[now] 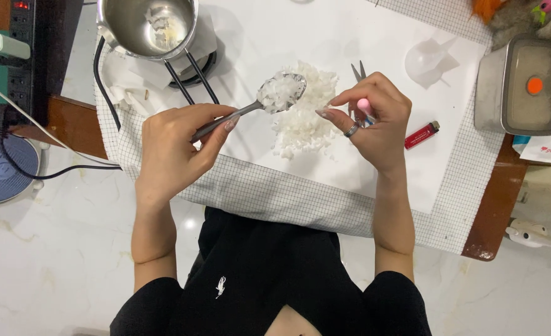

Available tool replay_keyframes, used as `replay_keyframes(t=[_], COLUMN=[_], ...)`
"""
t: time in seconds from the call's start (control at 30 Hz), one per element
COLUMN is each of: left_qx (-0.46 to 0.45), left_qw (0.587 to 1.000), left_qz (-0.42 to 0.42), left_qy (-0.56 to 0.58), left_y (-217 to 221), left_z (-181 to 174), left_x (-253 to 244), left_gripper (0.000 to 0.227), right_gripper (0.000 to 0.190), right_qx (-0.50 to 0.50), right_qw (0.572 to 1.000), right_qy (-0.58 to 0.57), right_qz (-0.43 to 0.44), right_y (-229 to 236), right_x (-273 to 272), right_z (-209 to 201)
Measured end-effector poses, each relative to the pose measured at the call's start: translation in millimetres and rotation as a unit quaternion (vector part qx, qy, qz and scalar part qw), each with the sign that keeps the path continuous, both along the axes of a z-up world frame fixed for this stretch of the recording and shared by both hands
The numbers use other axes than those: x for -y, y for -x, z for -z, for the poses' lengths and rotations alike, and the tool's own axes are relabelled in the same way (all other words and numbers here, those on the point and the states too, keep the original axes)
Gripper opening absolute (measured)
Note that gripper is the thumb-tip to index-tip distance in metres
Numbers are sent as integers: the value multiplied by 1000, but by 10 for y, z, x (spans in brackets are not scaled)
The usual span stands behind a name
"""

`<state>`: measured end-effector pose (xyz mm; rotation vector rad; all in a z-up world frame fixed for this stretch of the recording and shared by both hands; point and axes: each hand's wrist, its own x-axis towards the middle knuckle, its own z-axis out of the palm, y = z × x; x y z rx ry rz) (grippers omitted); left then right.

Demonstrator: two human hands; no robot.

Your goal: Preparing and arranging wax flakes using a spoon, brush, and scissors on a workspace

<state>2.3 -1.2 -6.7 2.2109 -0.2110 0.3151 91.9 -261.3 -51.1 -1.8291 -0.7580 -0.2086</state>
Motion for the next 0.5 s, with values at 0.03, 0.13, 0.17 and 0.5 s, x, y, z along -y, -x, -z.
replay_keyframes(t=[0.03, 0.13, 0.17, 0.5], left_qx=[-1, 4, -1, -4], left_qw=[1000, 1000, 1000, 1000], left_qz=[0, 0, -2, -5], left_qy=[0, -1, -4, -15], left_y=[-5, -7, -5, -8], left_z=[4, 25, 33, 34], left_x=[-2, -7, -8, -30], left_gripper=[11, 12, 12, 11], right_gripper=[15, 17, 17, 15], right_qx=[-1, -58, -112, -53], right_qw=[1000, 998, 992, 995], right_qy=[0, -31, -42, 87], right_qz=[0, -24, -41, 20], right_y=[-9, -19, -18, -23], right_x=[14, 46, 52, -100], right_z=[28, 105, 120, 216])
